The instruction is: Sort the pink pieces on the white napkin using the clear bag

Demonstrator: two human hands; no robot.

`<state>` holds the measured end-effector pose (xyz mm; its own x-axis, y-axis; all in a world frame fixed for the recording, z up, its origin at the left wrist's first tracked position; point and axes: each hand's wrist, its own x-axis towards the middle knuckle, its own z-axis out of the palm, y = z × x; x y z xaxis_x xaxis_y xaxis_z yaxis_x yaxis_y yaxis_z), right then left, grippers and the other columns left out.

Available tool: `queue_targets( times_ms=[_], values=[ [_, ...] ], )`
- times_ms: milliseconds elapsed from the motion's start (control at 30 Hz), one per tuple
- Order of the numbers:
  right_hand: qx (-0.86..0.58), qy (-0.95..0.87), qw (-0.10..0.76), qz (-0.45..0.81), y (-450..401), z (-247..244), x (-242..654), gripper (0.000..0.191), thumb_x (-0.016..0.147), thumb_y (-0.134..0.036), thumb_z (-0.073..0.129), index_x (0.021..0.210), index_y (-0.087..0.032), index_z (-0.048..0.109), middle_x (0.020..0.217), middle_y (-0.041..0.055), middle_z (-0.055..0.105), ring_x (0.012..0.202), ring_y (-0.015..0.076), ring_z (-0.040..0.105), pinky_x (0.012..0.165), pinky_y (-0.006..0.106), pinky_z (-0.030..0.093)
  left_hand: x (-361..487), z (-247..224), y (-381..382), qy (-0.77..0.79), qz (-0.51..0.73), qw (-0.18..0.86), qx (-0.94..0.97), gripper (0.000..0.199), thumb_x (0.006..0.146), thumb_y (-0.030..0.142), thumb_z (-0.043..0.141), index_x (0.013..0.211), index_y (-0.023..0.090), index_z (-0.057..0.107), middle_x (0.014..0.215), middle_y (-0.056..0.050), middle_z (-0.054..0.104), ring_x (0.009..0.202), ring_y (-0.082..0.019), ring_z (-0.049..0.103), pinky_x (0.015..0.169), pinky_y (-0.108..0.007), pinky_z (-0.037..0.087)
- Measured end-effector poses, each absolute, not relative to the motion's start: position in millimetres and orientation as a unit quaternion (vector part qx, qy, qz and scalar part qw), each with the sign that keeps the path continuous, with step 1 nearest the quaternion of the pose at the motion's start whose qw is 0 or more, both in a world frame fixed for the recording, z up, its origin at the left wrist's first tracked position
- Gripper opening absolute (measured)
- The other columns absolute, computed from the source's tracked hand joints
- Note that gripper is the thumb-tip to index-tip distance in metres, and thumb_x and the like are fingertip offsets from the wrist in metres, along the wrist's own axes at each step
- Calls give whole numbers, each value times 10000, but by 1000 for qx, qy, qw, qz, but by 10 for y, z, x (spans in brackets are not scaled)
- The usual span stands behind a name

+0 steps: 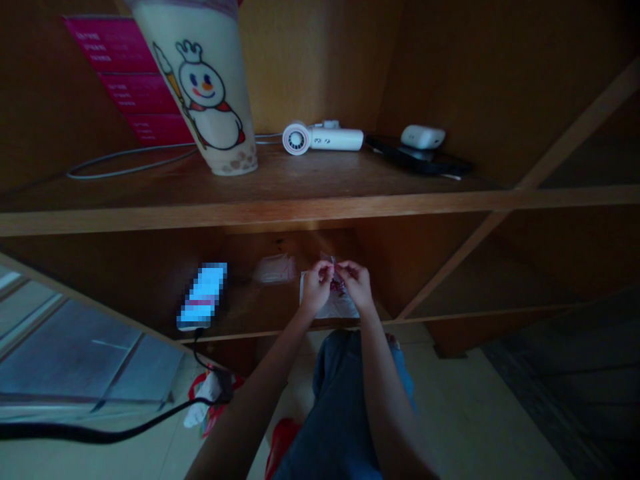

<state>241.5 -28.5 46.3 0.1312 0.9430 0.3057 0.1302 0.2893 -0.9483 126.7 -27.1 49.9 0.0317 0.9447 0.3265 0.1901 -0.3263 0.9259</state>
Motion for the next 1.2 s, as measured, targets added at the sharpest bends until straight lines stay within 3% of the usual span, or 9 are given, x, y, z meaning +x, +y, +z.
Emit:
queue_targets(
  times_ms=[167,433,633,833,1067,1200],
  values=[
    [-522,-570,573,273,-286,467,2381,166,740,-299,528,706,-185,643,650,17,635,596,145,563,583,246,420,1314,580,-321,488,530,352,598,108,789,214,495,772,187,598,715,-15,636,617,-121,574,582,-209,443],
    [-584,-583,548,137,-359,536,2262,204,763,-309,493,763,-177,648,733,48,642,647,165,565,611,264,410,1357,646,-336,528,516,309,600,151,774,117,461,775,181,597,738,-31,641,669,-136,579,658,-238,440],
    [-624,-515,580,95,-312,495,2395,214,771,-288,471,796,-162,643,776,70,651,695,188,582,650,287,422,1356,652,-415,529,523,305,595,117,809,209,474,790,185,587,718,-21,634,645,-129,574,621,-224,434],
    [-571,-554,585,156,-300,462,2426,265,818,-363,457,851,-170,636,778,61,658,710,182,598,665,283,440,1301,626,-443,508,541,331,583,128,807,265,497,791,180,590,717,-23,637,622,-119,579,595,-212,442],
    [-575,-600,549,87,-353,512,2404,315,854,-391,428,914,-182,656,889,80,665,796,196,601,730,305,439,1220,611,-473,516,539,296,596,155,830,296,476,812,188,586,735,-27,639,669,-134,598,619,-224,443],
    [-545,-604,566,132,-361,525,2406,305,855,-394,441,912,-185,656,880,75,665,815,193,606,742,309,449,1217,563,-464,498,552,312,592,188,838,338,475,864,181,574,783,-42,642,703,-141,607,655,-241,460]
  ],
)
